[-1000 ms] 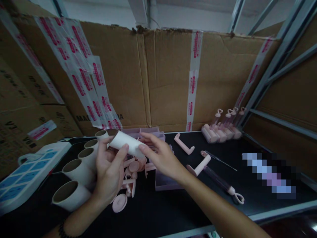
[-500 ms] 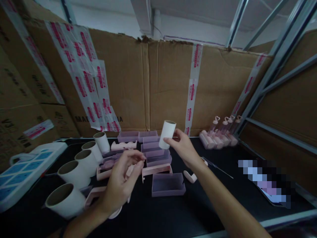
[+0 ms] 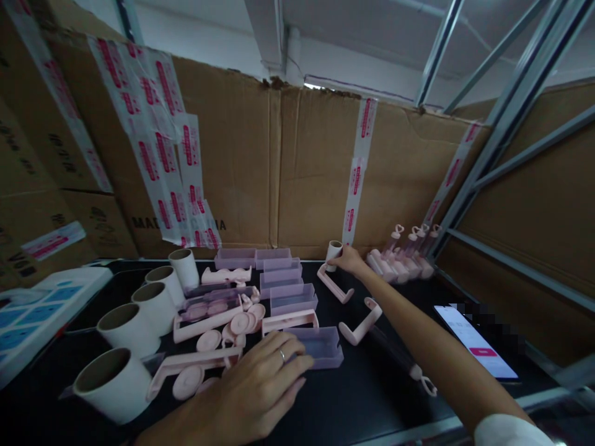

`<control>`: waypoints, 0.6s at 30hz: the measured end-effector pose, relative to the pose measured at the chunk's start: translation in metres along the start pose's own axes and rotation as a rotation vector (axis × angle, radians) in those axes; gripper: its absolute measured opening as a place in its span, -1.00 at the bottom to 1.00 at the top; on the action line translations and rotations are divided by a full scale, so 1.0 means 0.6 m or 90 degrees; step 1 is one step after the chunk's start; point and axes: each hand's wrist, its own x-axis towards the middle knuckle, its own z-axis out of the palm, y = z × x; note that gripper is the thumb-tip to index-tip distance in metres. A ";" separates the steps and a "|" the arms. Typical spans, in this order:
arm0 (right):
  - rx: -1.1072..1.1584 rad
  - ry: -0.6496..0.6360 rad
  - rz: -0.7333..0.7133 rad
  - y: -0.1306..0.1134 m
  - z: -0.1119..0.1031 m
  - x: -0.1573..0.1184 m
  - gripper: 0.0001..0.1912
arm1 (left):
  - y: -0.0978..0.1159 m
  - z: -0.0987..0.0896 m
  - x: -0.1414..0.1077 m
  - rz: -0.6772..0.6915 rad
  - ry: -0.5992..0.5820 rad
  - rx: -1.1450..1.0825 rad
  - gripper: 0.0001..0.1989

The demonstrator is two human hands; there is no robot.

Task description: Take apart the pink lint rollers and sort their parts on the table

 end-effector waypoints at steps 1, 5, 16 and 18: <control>-0.005 -0.005 -0.003 0.001 0.004 -0.004 -0.70 | -0.003 0.003 0.000 -0.015 -0.001 0.007 -0.78; -0.024 0.005 -0.030 -0.002 -0.017 -0.022 -0.72 | -0.016 0.014 -0.003 -0.040 -0.029 0.061 -0.81; -0.180 -0.074 -0.028 0.059 -0.144 -0.284 -0.70 | -0.024 0.016 -0.003 -0.075 -0.045 0.134 -0.78; -0.181 -0.075 -0.003 0.084 -0.126 -0.321 -0.71 | -0.021 0.013 0.002 -0.074 -0.020 0.117 -0.83</control>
